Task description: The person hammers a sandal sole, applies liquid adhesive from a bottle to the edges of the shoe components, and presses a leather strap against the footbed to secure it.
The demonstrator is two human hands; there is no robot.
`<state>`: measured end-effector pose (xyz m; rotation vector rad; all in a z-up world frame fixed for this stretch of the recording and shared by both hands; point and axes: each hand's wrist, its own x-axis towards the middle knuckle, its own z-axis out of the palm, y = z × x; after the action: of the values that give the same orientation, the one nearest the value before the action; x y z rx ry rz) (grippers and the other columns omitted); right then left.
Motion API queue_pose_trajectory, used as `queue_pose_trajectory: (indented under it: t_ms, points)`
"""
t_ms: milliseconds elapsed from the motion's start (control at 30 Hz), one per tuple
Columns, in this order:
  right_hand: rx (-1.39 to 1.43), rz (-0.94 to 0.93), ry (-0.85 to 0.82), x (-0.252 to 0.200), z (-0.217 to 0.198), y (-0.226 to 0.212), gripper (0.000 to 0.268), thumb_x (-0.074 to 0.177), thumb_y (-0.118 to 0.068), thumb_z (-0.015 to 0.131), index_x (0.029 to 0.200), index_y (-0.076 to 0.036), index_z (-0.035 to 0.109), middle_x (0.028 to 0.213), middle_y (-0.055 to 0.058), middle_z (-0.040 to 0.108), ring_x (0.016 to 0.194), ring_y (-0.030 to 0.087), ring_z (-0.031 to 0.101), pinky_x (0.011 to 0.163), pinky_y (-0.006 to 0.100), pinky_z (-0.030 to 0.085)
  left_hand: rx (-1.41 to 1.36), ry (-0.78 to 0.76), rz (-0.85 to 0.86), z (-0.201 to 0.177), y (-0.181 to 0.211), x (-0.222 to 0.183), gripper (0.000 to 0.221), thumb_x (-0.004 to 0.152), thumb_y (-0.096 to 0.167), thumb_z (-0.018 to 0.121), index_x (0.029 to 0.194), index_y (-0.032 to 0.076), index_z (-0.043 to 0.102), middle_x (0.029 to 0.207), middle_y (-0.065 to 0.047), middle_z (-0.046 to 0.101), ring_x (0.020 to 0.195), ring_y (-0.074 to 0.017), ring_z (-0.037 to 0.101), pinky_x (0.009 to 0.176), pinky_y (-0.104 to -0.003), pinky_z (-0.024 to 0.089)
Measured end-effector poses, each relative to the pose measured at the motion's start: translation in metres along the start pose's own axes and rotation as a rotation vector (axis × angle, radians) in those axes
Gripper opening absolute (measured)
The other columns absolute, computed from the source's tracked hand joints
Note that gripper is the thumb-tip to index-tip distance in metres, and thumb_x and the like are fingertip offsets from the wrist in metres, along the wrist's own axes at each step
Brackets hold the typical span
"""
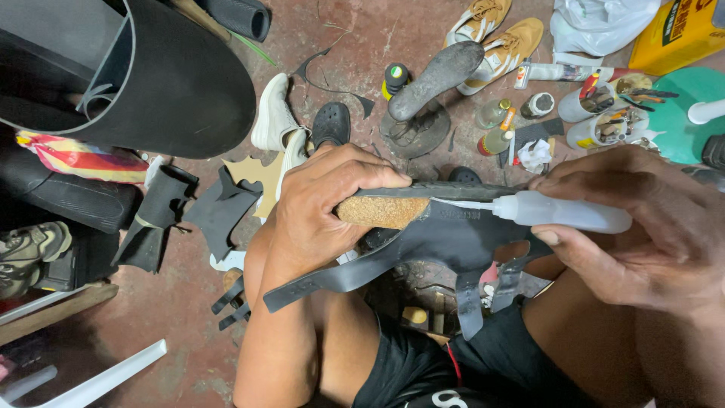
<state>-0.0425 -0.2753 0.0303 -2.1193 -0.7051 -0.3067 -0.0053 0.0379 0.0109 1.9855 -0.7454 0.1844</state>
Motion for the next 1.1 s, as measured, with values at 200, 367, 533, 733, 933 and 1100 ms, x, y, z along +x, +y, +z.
queue_pose_trajectory:
  t_ms: [200, 367, 533, 733, 933, 1100]
  points:
    - [-0.034, -0.017, -0.010, 0.002, 0.000, 0.000, 0.030, 0.085, -0.006, 0.080, 0.108, 0.004, 0.065, 0.105, 0.018, 0.070, 0.097, 0.027, 0.074, 0.082, 0.035, 0.061, 0.002, 0.001, 0.001, -0.001, 0.001, 0.001, 0.028, 0.083, 0.010, 0.083, 0.109, 0.008, 0.074, 0.100, -0.006, 0.073, 0.092, -0.0231, 0.070, 0.081, -0.031, 0.054]
    - [-0.052, -0.033, -0.039, 0.003, 0.000, 0.004, 0.032, 0.083, -0.007, 0.081, 0.108, 0.004, 0.066, 0.104, 0.018, 0.071, 0.095, 0.028, 0.074, 0.079, 0.035, 0.061, 0.010, -0.008, 0.017, -0.002, 0.000, 0.000, 0.028, 0.084, 0.009, 0.083, 0.111, 0.009, 0.074, 0.101, -0.006, 0.073, 0.093, -0.0236, 0.070, 0.079, -0.030, 0.054]
    - [-0.058, -0.037, -0.046, 0.002, -0.001, 0.005, 0.034, 0.082, -0.008, 0.083, 0.109, 0.004, 0.066, 0.103, 0.018, 0.071, 0.096, 0.029, 0.074, 0.076, 0.034, 0.061, 0.004, -0.010, 0.009, -0.001, 0.000, 0.001, 0.028, 0.083, 0.007, 0.083, 0.110, 0.009, 0.074, 0.101, -0.005, 0.073, 0.090, -0.0227, 0.070, 0.078, -0.029, 0.054]
    - [-0.098, -0.090, -0.064, 0.005, -0.002, 0.003, 0.034, 0.080, -0.008, 0.083, 0.107, 0.005, 0.067, 0.103, 0.020, 0.071, 0.096, 0.032, 0.073, 0.083, 0.042, 0.062, 0.012, -0.020, 0.018, -0.001, 0.001, 0.002, 0.027, 0.085, 0.007, 0.084, 0.110, 0.009, 0.073, 0.101, -0.005, 0.073, 0.090, -0.0225, 0.070, 0.078, -0.029, 0.054]
    - [-0.104, -0.096, -0.128, 0.010, -0.007, 0.003, 0.034, 0.081, -0.009, 0.082, 0.109, 0.005, 0.069, 0.105, 0.020, 0.071, 0.093, 0.029, 0.074, 0.077, 0.036, 0.062, 0.045, -0.051, 0.020, -0.002, 0.001, 0.003, 0.029, 0.081, 0.005, 0.082, 0.108, 0.009, 0.074, 0.098, -0.006, 0.072, 0.090, -0.0252, 0.068, 0.078, -0.032, 0.053]
    - [-0.194, -0.115, -0.174, 0.012, -0.010, 0.003, 0.035, 0.077, -0.010, 0.083, 0.105, 0.007, 0.071, 0.100, 0.022, 0.072, 0.088, 0.031, 0.074, 0.073, 0.038, 0.061, 0.048, -0.039, 0.021, 0.001, 0.002, 0.002, 0.028, 0.082, 0.006, 0.083, 0.107, 0.009, 0.073, 0.098, -0.005, 0.072, 0.090, -0.0248, 0.069, 0.077, -0.031, 0.052]
